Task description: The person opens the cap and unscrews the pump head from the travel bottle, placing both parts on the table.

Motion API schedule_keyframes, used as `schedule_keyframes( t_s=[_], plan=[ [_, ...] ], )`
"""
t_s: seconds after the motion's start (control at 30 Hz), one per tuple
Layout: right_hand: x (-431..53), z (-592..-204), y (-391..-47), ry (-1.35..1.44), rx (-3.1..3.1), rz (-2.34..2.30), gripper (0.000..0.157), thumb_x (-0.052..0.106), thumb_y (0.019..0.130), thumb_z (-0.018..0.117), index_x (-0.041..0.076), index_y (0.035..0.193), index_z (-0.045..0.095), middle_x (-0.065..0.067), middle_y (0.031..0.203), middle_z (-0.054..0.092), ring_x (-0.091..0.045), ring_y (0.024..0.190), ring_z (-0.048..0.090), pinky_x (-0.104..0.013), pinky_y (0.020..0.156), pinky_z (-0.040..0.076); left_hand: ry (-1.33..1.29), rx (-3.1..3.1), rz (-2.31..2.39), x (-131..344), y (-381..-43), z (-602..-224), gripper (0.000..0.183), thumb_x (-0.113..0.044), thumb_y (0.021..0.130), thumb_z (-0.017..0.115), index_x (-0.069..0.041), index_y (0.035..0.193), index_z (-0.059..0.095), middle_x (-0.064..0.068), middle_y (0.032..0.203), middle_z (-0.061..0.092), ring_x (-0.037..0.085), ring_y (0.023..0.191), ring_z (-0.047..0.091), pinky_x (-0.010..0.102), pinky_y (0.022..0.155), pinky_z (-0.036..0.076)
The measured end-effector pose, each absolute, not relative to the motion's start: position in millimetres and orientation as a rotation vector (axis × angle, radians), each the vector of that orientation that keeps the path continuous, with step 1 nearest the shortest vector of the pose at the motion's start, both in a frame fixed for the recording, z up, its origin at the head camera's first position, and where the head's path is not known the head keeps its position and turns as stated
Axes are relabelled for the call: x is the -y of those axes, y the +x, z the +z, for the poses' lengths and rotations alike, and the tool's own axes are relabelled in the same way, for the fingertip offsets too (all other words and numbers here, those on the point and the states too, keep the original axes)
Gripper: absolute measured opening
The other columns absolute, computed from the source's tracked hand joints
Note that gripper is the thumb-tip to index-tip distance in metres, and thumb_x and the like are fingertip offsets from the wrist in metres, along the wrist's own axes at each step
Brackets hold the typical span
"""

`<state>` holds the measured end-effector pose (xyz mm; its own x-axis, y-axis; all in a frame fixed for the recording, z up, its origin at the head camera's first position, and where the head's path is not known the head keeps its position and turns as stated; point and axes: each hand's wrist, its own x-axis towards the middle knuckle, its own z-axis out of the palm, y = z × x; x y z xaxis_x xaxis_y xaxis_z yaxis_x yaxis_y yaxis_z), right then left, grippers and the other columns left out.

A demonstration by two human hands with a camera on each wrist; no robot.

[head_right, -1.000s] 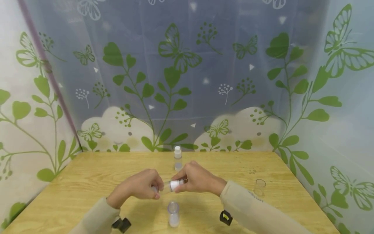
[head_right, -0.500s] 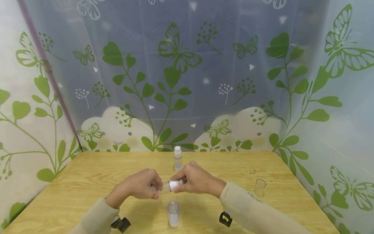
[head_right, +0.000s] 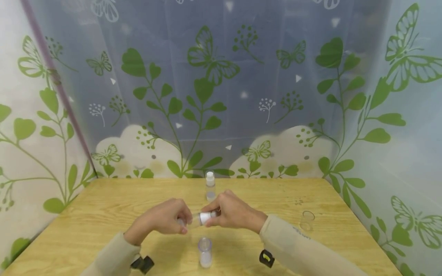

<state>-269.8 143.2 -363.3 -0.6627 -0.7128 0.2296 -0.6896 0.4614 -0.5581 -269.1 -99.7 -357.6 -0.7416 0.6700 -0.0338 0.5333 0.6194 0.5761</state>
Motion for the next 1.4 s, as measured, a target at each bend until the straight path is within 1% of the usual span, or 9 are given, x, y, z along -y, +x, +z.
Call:
schedule_keyframes(
  t_s=[0.33,0.47,0.57,0.67,0.73,0.8,1.03,1.27,1.4],
  plan=[
    [-143.4,-364.6,-268.1,-1.3,-2.671,-0.998,0.034,0.01,0.084,0.084,-0.002,0.115,0.077,-0.015,0.1,0.08,0.0,0.072,0.072,-0.015,0.064,0.057,0.961,-2.622,0.78,98.7,-267.2,-356.5,0.019,0.005,0.075,0.076,-0.008,0.065,0.067,-0.005,0.06,0.058,0.008,0.055,0.044,0.02,0.051,0.035],
    [-155.8,-360.1,-271.2,-1.341,-2.789,-0.871,0.032,0.007,0.083,0.084,0.004,0.114,0.078,-0.013,0.108,0.08,-0.012,0.084,0.077,-0.019,0.072,0.06,0.964,-2.625,0.773,113.4,-271.4,-362.3,0.023,0.006,0.074,0.074,-0.009,0.061,0.062,-0.009,0.053,0.041,0.007,0.051,0.032,0.02,0.051,0.029],
    [-176.3,-352.7,-275.1,-1.283,-2.891,-0.8,0.032,0.001,0.08,0.084,0.005,0.112,0.079,-0.014,0.112,0.079,-0.023,0.093,0.078,-0.025,0.078,0.062,0.896,-2.622,0.774,134.3,-275.0,-371.6,0.022,0.006,0.077,0.075,-0.008,0.062,0.064,-0.008,0.052,0.038,0.007,0.05,0.031,0.021,0.05,0.03],
    [-192.9,-347.3,-279.3,-1.229,-2.911,-0.795,0.032,0.0,0.079,0.085,0.003,0.11,0.08,-0.015,0.111,0.079,-0.025,0.09,0.078,-0.026,0.076,0.063,0.829,-2.604,0.81,150.5,-277.6,-378.0,0.01,0.005,0.079,0.077,-0.003,0.074,0.074,-0.004,0.059,0.058,0.007,0.052,0.046,0.023,0.052,0.043],
    [-197.4,-346.5,-281.6,-1.275,-2.912,-0.757,0.031,0.001,0.079,0.086,0.002,0.109,0.08,-0.016,0.108,0.079,-0.022,0.085,0.078,-0.025,0.073,0.062,0.85,-2.593,0.836,155.3,-279.9,-379.5,0.005,0.002,0.08,0.079,0.0,0.083,0.076,0.003,0.072,0.07,0.008,0.059,0.057,0.026,0.056,0.051],
    [-198.4,-347.4,-282.6,-1.309,-2.914,-0.717,0.031,0.003,0.079,0.086,0.002,0.109,0.08,-0.016,0.106,0.08,-0.019,0.083,0.077,-0.022,0.071,0.061,0.86,-2.577,0.867,155.9,-280.5,-379.1,0.011,0.001,0.08,0.079,0.004,0.091,0.076,0.01,0.084,0.075,0.011,0.066,0.065,0.029,0.061,0.057],
    [-198.6,-349.4,-281.9,-1.291,-2.892,-0.618,0.031,0.003,0.081,0.085,0.002,0.111,0.078,-0.015,0.107,0.079,-0.021,0.084,0.076,-0.021,0.071,0.06,0.845,-2.564,0.894,154.0,-277.5,-379.0,0.02,0.002,0.08,0.082,0.006,0.098,0.074,0.018,0.095,0.076,0.02,0.083,0.071,0.036,0.071,0.062],
    [-204.8,-344.4,-282.3,-1.24,-2.85,-0.508,0.032,0.0,0.084,0.081,0.003,0.115,0.077,-0.015,0.112,0.077,-0.02,0.089,0.074,-0.021,0.073,0.06,0.868,-2.56,0.897,155.0,-273.0,-377.5,0.022,0.003,0.079,0.081,0.007,0.1,0.074,0.019,0.095,0.077,0.023,0.084,0.072,0.044,0.076,0.062],
    [-211.0,-343.1,-282.4,-1.198,-2.816,-0.461,0.029,-0.003,0.087,0.077,0.003,0.116,0.077,-0.015,0.115,0.077,-0.022,0.091,0.074,-0.026,0.076,0.061,0.869,-2.554,0.916,155.0,-270.9,-378.0,0.024,0.004,0.079,0.081,0.007,0.102,0.074,0.019,0.097,0.077,0.026,0.087,0.073,0.048,0.079,0.062]
  ],
)
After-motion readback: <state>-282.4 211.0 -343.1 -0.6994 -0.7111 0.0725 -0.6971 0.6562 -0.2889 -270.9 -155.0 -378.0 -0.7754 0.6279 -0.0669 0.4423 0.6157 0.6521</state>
